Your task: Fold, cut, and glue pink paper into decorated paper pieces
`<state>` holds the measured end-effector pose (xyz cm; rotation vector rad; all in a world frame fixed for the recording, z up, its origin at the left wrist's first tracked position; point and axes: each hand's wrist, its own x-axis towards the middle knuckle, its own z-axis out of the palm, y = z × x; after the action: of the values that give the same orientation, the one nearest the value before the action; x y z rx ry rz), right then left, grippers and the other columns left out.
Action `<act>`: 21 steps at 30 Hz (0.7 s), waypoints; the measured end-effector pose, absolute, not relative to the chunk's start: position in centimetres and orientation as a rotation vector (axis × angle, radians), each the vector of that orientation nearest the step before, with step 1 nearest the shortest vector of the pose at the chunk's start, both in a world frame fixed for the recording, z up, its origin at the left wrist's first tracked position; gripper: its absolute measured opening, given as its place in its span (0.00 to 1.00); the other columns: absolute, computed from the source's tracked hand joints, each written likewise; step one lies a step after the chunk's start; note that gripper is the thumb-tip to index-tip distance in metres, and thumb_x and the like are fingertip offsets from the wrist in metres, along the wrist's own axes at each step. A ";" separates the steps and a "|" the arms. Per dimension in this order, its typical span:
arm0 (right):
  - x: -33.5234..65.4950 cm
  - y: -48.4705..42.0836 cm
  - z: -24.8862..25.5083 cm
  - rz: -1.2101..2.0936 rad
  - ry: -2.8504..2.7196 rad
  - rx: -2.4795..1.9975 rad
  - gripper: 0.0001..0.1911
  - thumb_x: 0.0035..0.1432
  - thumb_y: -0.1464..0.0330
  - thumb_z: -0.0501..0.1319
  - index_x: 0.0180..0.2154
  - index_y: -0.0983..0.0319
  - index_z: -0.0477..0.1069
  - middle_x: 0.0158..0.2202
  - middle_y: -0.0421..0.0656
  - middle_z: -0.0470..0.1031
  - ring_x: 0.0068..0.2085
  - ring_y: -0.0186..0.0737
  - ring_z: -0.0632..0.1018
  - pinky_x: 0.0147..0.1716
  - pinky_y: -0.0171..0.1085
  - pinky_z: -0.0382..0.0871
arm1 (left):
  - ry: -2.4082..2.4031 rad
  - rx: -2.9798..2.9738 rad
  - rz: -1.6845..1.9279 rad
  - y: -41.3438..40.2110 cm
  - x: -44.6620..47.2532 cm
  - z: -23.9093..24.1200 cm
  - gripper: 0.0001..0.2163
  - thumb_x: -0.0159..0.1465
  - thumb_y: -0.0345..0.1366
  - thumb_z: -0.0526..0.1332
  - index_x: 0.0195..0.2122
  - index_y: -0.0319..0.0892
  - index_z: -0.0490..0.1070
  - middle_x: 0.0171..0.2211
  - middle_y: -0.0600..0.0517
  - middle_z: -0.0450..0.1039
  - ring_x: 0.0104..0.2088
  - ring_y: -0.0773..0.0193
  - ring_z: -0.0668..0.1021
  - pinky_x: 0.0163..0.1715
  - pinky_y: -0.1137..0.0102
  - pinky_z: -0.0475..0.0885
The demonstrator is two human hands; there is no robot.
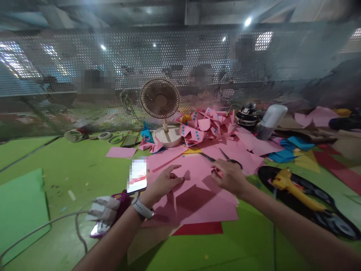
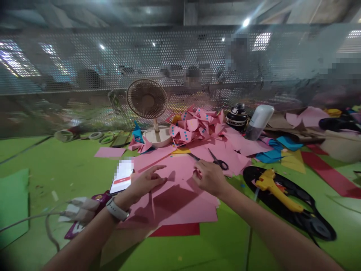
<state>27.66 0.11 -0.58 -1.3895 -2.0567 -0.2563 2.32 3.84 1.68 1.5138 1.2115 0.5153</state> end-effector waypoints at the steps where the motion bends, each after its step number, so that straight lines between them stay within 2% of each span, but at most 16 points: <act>1: 27.7 0.0 -0.6 -0.206 -2.112 -1.402 0.07 0.49 0.72 0.56 0.33 0.63 0.71 0.28 0.42 0.73 0.30 0.38 0.74 0.31 0.35 0.63 | 1.250 1.568 0.491 3.9 2.3 1.6 0.28 0.55 0.44 0.63 0.56 0.41 0.62 0.23 0.58 0.67 0.20 0.71 0.64 0.19 0.75 0.56; 6: 28.0 -0.1 0.3 0.038 -2.256 -1.383 0.09 0.53 0.64 0.56 0.30 0.62 0.70 0.27 0.42 0.73 0.29 0.37 0.73 0.30 0.34 0.61 | 1.386 1.961 0.446 4.5 1.9 1.0 0.20 0.59 0.46 0.57 0.47 0.39 0.70 0.31 0.49 0.75 0.29 0.62 0.74 0.27 0.71 0.65; 10: 28.5 0.3 0.4 0.079 -2.125 -1.448 0.13 0.58 0.62 0.53 0.30 0.62 0.71 0.27 0.42 0.74 0.28 0.35 0.73 0.29 0.33 0.61 | 1.517 2.176 0.409 4.7 1.6 0.9 0.21 0.62 0.51 0.52 0.46 0.42 0.72 0.33 0.47 0.78 0.33 0.57 0.77 0.28 0.69 0.65; 12: 28.8 0.7 0.2 0.041 -2.056 -1.497 0.13 0.59 0.62 0.53 0.29 0.62 0.71 0.27 0.42 0.74 0.27 0.35 0.73 0.28 0.33 0.61 | 1.592 2.227 0.426 4.7 1.6 1.1 0.22 0.63 0.53 0.50 0.45 0.44 0.72 0.34 0.48 0.78 0.34 0.56 0.78 0.28 0.69 0.64; 16: 29.9 1.5 0.8 -0.028 -1.919 -1.560 0.13 0.59 0.63 0.54 0.27 0.61 0.70 0.25 0.41 0.74 0.26 0.35 0.72 0.27 0.33 0.61 | 1.604 2.236 0.526 4.5 1.8 1.9 0.19 0.64 0.50 0.49 0.39 0.46 0.74 0.34 0.51 0.78 0.34 0.60 0.78 0.29 0.71 0.64; 21: 33.4 1.9 4.0 0.234 -1.649 -1.552 0.15 0.58 0.59 0.56 0.28 0.62 0.71 0.23 0.40 0.75 0.25 0.36 0.74 0.25 0.32 0.65 | 1.453 2.284 0.639 3.8 2.0 3.3 0.20 0.65 0.50 0.47 0.39 0.44 0.74 0.37 0.50 0.78 0.38 0.59 0.78 0.34 0.70 0.67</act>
<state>33.41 1.89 4.02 -1.5517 -1.6486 0.2342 2.01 3.80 3.27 2.2836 1.4527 0.6390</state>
